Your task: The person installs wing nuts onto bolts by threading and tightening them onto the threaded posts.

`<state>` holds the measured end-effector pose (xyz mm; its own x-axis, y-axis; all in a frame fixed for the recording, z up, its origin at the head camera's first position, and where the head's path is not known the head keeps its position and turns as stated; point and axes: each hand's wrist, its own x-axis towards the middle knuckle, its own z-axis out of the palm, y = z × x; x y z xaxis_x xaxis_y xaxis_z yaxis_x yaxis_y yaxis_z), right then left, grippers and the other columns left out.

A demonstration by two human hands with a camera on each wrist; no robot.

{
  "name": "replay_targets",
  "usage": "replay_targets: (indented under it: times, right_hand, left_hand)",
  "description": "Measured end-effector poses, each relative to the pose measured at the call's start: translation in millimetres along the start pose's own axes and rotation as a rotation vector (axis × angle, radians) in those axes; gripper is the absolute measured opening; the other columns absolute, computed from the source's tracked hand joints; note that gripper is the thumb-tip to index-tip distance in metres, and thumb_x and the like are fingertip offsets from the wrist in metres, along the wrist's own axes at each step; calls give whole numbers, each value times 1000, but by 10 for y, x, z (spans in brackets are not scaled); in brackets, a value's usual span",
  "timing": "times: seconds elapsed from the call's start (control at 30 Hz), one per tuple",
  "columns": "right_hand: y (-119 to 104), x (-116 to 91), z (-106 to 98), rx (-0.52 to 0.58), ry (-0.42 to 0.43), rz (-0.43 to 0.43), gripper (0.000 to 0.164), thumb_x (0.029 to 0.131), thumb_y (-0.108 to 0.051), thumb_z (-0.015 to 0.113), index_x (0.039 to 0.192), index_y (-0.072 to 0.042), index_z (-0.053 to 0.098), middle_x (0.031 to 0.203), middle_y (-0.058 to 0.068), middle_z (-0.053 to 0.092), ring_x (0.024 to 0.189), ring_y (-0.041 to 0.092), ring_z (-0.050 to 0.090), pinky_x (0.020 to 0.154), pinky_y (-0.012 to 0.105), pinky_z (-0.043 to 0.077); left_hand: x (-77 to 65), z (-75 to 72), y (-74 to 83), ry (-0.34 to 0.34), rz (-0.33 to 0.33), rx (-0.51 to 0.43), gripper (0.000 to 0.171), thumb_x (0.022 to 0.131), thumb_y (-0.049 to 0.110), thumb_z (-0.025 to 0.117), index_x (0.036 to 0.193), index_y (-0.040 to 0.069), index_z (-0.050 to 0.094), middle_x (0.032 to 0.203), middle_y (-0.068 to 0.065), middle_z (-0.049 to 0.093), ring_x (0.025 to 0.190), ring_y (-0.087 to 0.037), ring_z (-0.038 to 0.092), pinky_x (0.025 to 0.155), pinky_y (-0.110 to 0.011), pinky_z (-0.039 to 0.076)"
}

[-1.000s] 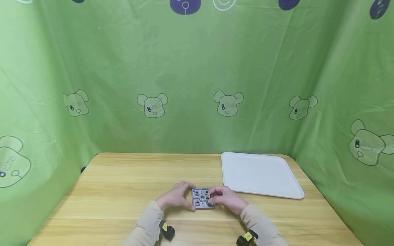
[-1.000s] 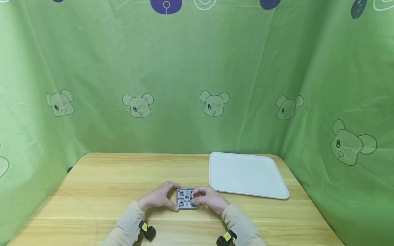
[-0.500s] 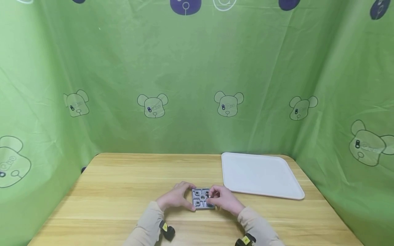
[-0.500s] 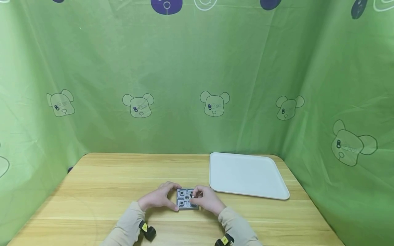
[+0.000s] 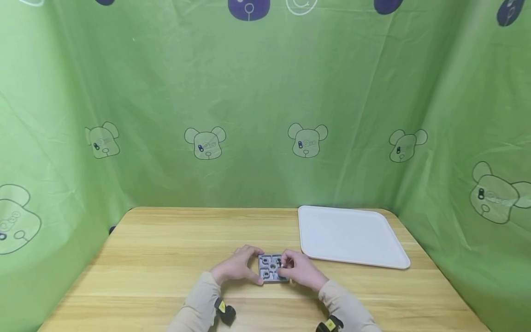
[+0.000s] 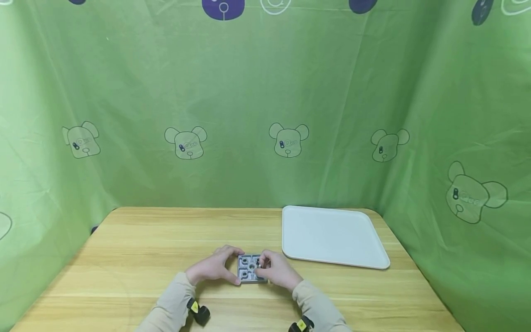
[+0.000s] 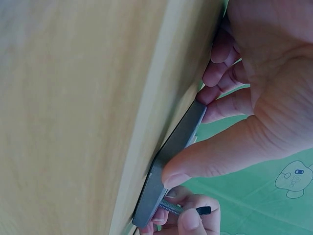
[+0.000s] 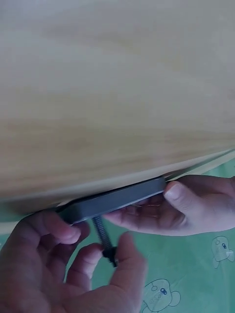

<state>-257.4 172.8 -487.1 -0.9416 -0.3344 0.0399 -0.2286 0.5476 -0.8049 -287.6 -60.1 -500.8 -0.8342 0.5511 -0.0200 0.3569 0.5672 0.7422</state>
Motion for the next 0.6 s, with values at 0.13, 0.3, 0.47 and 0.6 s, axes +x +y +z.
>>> replay_targets:
  times: [0.13, 0.3, 0.47, 0.6]
  right_hand:
    - [40, -5, -69, 88, -100, 10, 29, 76, -15, 74, 94, -2, 55, 86, 4, 56, 75, 12, 49, 56, 20, 45]
    - [127, 7, -153, 242, -218, 33, 37, 77, -9, 71, 109, 4, 56, 91, 6, 56, 80, 14, 51, 58, 20, 47]
    - [206, 29, -188, 336, -276, 37, 38, 79, -5, 66, 113, 8, 56, 94, 5, 59, 82, 14, 54, 61, 20, 48]
    - [242, 37, -198, 370, -285, 49, 36, 80, -5, 65, 113, 9, 58, 96, 3, 61, 83, 14, 55, 63, 21, 48]
  left_hand:
    - [-5, 4, 0, -1, -1, -1, 83, 63, 31, 87, 135, 11, 52, 138, -9, 51, 127, -30, 43, 112, -57, 34]
    - [-5, 1, 5, -4, -7, -3, 83, 63, 31, 87, 135, 11, 52, 138, -9, 51, 127, -31, 42, 112, -57, 33]
    - [3, -2, -4, -7, -8, -2, 83, 63, 32, 87, 135, 10, 51, 139, -9, 50, 128, -31, 42, 113, -56, 32]
    - [4, -3, -11, -6, -5, 5, 83, 63, 32, 87, 135, 11, 51, 139, -9, 50, 128, -31, 42, 113, -56, 32]
